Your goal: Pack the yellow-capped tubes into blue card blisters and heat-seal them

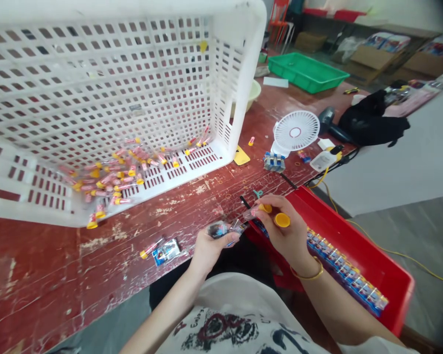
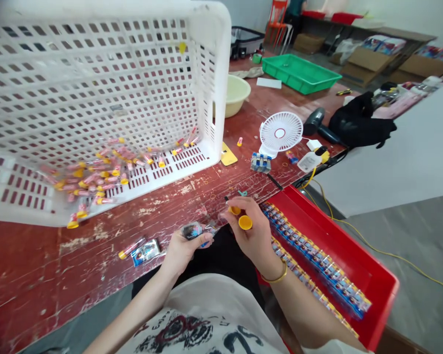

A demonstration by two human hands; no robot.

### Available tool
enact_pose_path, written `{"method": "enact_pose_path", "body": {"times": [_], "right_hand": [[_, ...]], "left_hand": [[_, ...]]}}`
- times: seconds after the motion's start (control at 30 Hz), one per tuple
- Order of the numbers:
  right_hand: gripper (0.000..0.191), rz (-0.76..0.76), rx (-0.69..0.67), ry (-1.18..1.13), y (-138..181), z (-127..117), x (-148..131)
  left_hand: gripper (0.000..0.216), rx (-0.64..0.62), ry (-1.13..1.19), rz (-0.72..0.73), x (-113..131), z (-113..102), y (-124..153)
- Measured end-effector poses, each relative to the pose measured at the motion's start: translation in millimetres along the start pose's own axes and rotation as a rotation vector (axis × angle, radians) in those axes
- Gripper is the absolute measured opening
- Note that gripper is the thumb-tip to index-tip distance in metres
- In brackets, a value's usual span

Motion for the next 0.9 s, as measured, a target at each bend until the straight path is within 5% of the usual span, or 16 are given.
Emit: {"method": "enact_pose_path", "body": {"times": [0.3,0.6,0.9], "right_hand": [[0.016,0.018,-0.101,0.047,0.9,5.3,-9.9],[0.025,0.484,-0.111,-0.414,5.1,21.8,32.2],[0.020,0.466,-0.200,-0.427,26.2,27.9,28.5]], "left_hand": [[0.034,0.105,-0.255,0.097,9.7,-3.1,1.3],[0.038,-0.214,0.121,-0.227,1.6,11.4,10.4],[0.037,-0.163,0.233,-0.266,8.1,19.7,6.1]]}}
Point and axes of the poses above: each hand's wrist, its own y-axis away from the middle knuckle, its own z-axis out of the palm, x = y × z, the point moved 3 cm from there along -y, towards the middle knuckle, and after that the axes turned 8 degrees about -y, right-handed, at the moved point
